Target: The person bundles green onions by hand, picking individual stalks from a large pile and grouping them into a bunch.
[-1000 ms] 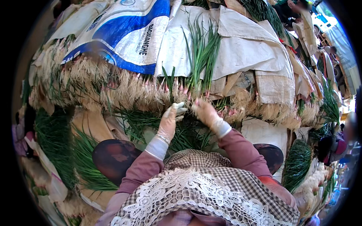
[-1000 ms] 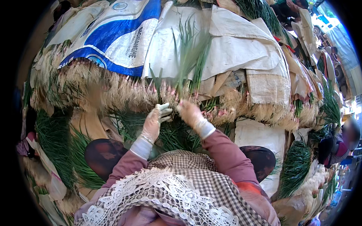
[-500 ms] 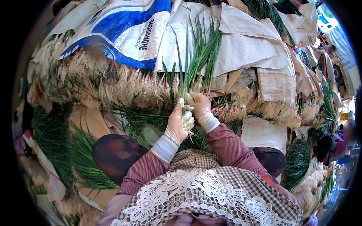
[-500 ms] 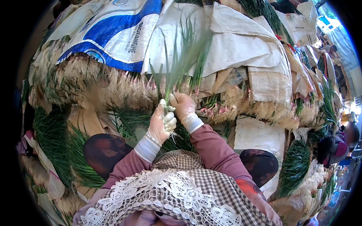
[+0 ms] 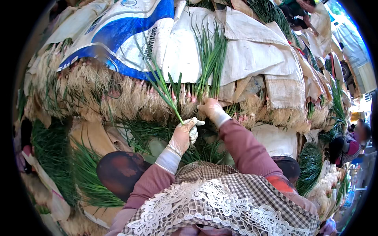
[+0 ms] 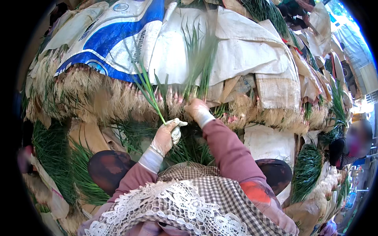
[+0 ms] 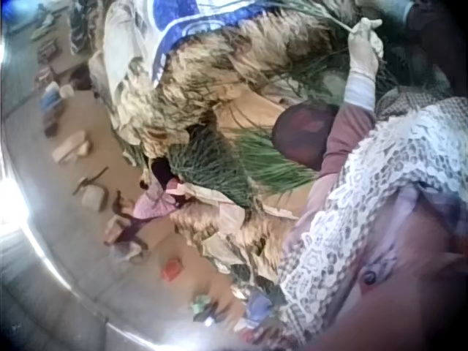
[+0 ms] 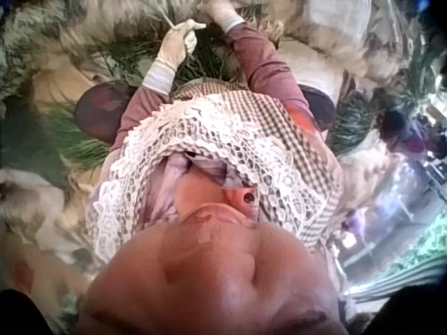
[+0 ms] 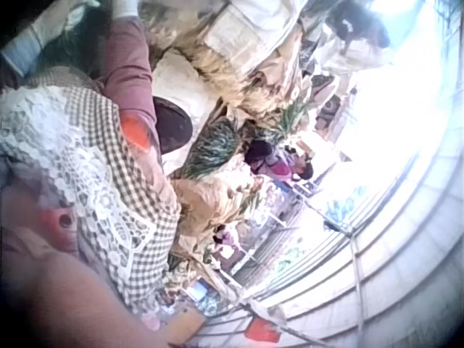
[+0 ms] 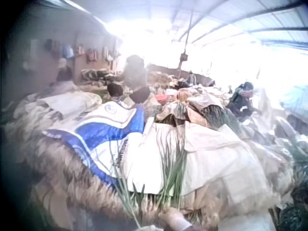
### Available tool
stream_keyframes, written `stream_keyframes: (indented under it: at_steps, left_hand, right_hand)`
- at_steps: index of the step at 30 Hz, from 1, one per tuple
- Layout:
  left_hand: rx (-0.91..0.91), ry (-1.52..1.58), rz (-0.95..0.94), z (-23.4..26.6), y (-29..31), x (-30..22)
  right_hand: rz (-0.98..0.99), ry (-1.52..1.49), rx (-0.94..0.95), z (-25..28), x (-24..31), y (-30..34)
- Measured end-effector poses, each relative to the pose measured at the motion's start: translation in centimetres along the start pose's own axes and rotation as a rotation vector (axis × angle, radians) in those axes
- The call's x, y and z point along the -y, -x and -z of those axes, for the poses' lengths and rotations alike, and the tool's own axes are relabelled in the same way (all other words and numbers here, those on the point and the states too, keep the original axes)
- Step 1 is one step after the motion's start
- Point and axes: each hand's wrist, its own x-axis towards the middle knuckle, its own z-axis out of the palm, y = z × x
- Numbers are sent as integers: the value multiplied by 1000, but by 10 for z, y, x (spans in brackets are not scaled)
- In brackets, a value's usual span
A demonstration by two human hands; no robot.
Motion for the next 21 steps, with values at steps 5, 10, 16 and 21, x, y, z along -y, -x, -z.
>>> stream_keyframes:
  at_steps: [5,10,16,21]
  left_hand:
    - [-229,-137,-255,2,-7,-4]
    - [-284,-93,-185,8,-10,5]
    - [183,221,-102,1,6,6]
    - [347,279,-91,-9,17,-1]
  right_hand:
    - [189,-104,-106,21,18,62]
    - [429,-463,-59,-15,-12,68]
    - [-16,-1669,673,-16,36,67]
    - [576,-1381,398,-7,60,67]
